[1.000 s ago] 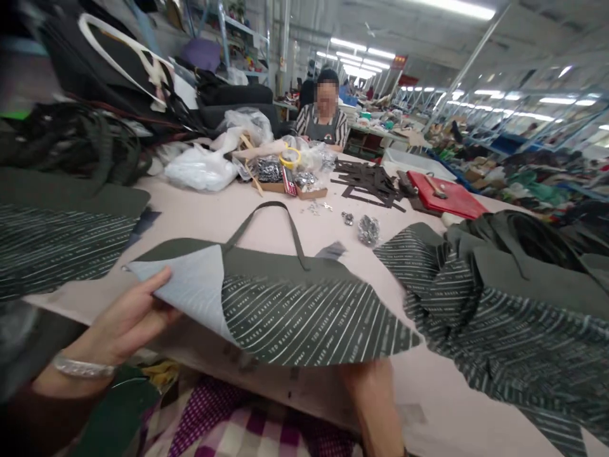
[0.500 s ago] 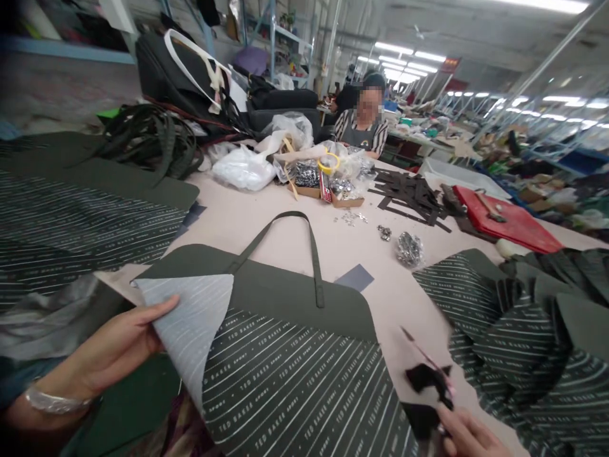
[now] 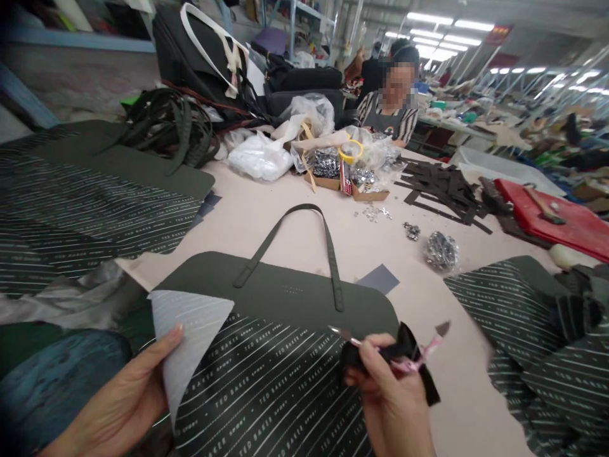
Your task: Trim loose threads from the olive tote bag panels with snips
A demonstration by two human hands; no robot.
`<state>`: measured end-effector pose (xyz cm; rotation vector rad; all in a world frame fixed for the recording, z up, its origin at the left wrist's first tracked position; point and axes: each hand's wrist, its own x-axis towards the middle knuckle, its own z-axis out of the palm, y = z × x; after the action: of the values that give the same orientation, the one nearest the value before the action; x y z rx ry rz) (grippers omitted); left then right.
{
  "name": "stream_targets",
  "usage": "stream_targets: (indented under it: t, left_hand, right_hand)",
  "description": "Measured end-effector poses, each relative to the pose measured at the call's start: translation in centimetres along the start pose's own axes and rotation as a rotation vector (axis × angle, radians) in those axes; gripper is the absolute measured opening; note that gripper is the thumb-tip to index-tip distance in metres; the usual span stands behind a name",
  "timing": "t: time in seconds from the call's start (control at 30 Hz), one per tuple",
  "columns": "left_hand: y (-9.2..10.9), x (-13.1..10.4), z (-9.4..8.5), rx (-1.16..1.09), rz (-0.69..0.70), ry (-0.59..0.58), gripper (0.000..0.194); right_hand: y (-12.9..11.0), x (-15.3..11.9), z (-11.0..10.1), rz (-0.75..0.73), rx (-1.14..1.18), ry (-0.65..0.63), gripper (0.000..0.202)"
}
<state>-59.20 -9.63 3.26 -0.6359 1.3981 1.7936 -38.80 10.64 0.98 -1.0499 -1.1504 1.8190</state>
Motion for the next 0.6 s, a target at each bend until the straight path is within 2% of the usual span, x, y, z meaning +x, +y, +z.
stream_targets:
  t: [0.03,0.1,0.17,0.3,0.43,0.5,0.6]
  left_hand:
    - [-0.4,0.1,0.1,0.014,0.004,-0.03,0.03]
    - [-1.0,0.5,0.3,0.068,0.02,-0.06,0.035]
    - [-1.6,0.8,0.5,0.123,0.024,-0.054,0.039]
    - [-2.7,0.9,0.8,0.124,-0.049,-0.046,0.049]
    - [-3.6,0.6,1.8,-0.007,-0.146,-0.1,0.066]
    - [-3.8,0.7,2.6,-0.046,-0.169,-0.132,0.063]
    - [-3.9,0.9,3.8,-0.03,-0.156,-0.125,0.056]
  right_hand:
    - [0.7,0.1,1.6,-0.029,-0.022,-0.041,0.029]
    - [2.4,0.5,3.3,-0.083,-0.098,-0.1,0.029]
    - [4.2,1.2,3.5,-0.124,-0.189,-0.109,0.031]
    - [6.8,2.0,2.5,-0.178,-0.297,-0.032,0.031]
    - [6.9,1.7,2.0,-0.229,-0.413,-0.054,0.025]
    - [6.4,1.6,2.0,-0.257,-0.481,-0.107,0.022]
    - [5.9,1.7,2.2,-0.302,-0.536,-0.172,0.03]
